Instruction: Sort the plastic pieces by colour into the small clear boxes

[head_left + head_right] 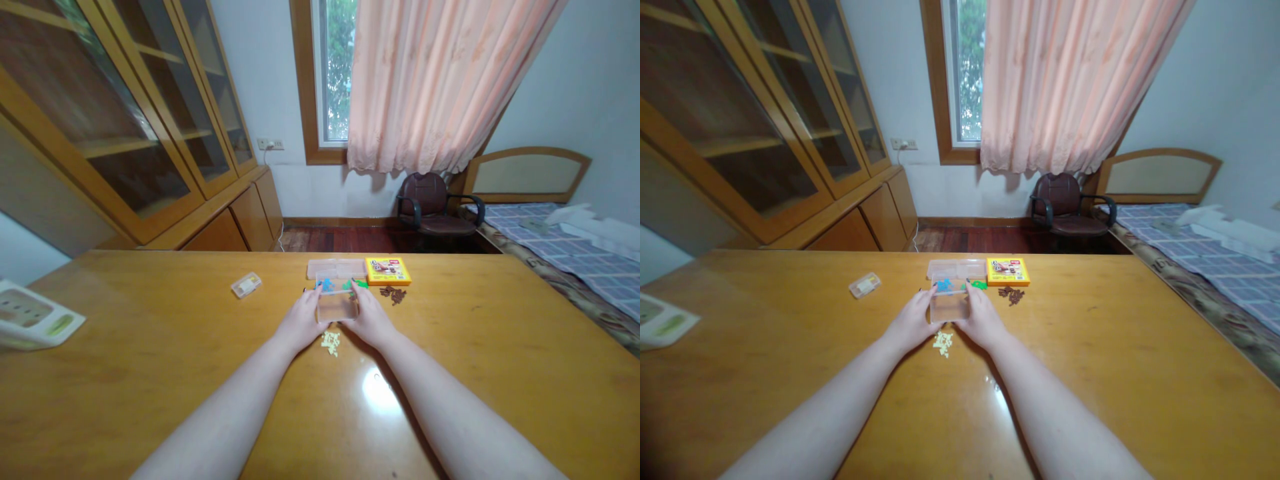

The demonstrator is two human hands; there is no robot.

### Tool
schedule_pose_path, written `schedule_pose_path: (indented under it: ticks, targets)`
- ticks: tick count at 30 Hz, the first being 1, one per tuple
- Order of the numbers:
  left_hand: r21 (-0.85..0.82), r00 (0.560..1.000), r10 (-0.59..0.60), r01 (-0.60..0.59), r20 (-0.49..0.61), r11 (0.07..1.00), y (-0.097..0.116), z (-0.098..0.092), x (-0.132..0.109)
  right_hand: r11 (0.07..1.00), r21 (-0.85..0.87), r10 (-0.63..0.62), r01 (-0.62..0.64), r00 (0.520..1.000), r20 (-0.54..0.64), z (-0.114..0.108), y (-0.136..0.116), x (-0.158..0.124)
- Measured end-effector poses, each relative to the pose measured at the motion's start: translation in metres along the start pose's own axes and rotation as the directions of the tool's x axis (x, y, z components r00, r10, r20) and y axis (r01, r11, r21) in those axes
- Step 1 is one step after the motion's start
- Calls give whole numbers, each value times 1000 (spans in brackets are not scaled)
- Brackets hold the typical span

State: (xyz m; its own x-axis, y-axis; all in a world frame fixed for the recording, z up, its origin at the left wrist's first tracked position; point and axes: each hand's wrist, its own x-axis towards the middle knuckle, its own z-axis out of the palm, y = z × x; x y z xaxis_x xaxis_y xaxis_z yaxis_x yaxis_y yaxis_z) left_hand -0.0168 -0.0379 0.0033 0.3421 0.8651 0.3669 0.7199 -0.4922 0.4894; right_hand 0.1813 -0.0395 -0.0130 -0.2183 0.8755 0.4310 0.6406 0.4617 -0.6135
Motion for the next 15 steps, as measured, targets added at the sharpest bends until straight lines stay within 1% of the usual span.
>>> schedule_pose_path:
  ticks: [4,8,12,15]
  targets:
    - [31,999,10,-9,-41,999,-1,-2,-1,1000,1,4,-4,1000,0,-1,0,0]
    - [122,995,16,-3,-102,993,-2,-4,-1,1000,2,9,-9,1000,9,-3,0,0]
    - [202,995,30,-10,-97,979,-1,-6,-1,1000,-5,16,-15,1000,26,-2,1,1]
    - [201,994,26,-4,-105,980,-2,-5,-1,1000,6,-1,0,1000,25,-2,2,1]
